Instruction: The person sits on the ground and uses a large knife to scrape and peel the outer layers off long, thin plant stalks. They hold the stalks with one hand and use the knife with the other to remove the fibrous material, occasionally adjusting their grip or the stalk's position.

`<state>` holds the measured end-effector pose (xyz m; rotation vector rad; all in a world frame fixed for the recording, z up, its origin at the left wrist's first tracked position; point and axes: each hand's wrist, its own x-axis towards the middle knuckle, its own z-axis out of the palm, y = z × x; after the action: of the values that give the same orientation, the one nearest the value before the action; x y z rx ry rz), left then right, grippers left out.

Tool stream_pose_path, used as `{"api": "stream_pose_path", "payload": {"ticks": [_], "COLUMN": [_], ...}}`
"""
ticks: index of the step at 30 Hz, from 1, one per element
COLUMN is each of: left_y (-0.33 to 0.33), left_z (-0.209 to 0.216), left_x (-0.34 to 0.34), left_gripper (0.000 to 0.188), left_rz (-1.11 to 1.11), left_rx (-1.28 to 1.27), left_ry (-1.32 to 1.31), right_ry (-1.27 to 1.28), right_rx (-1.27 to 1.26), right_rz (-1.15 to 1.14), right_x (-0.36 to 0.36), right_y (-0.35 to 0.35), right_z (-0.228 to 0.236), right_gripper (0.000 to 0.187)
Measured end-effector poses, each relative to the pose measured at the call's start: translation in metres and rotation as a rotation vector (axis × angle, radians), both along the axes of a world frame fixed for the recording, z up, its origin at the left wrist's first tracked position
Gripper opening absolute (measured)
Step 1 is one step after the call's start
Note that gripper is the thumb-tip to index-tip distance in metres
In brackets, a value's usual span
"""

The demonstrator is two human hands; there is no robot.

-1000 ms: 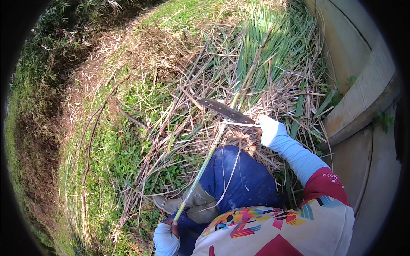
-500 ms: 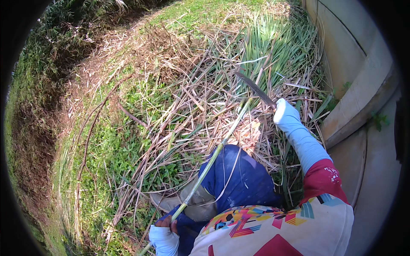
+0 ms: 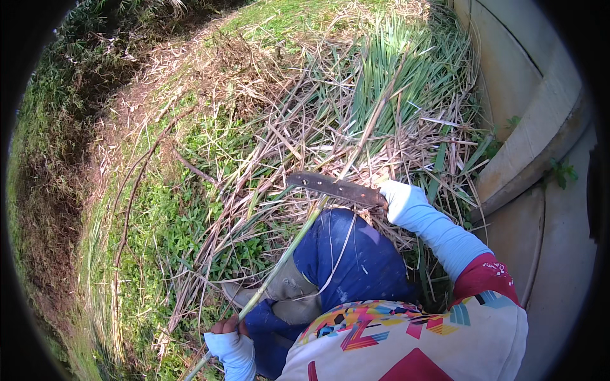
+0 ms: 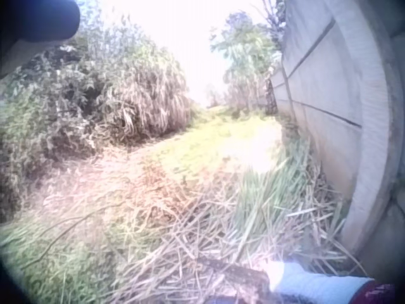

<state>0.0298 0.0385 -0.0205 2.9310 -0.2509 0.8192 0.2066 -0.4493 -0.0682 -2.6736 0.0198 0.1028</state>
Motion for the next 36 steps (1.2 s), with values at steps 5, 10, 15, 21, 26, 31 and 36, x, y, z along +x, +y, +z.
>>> {"api": "stream_pose_path", "payload": {"ticks": [5, 10, 15, 21, 26, 31, 36], "left_y": [-0.006, -0.031, -0.016, -0.035, -0.033, -0.037, -0.043], "left_z": [-0.010, -0.009, 0.005, 0.060, 0.042, 0.068, 0.093], "left_x": [-0.012, -0.006, 0.005, 0.024, 0.024, 0.008, -0.004], "left_gripper": [0.029, 0.020, 0.028, 0.023, 0.026, 0.028, 0.022], "left_rz": [0.092, 0.095, 0.161, 0.195, 0.037, 0.111, 0.035], "left_rx": [-0.053, -0.016, -0.241, -0.375, -0.243, -0.206, -0.389], "left_ry": [0.210, 0.488, 0.830, 1.051, 0.827, 0.813, 0.748], "right_ry": [0.006, 0.106, 0.081, 0.248, -0.145, 0.021, -0.059], "right_rx": [-0.072, -0.050, -0.041, -0.046, 0.049, -0.094, 0.024], "right_rz": [-0.368, -0.273, -0.249, -0.007, 0.255, -0.005, -0.453], "right_x": [0.032, 0.017, -0.004, -0.007, -0.033, 0.014, 0.039], "right_y": [-0.052, -0.018, -0.013, 0.018, 0.031, -0.018, -0.056], "right_z": [0.000, -0.003, -0.011, 0.020, -0.001, -0.022, -0.027], "right_gripper": [0.023, 0.025, 0.021, 0.024, 0.025, 0.024, 0.027]}}
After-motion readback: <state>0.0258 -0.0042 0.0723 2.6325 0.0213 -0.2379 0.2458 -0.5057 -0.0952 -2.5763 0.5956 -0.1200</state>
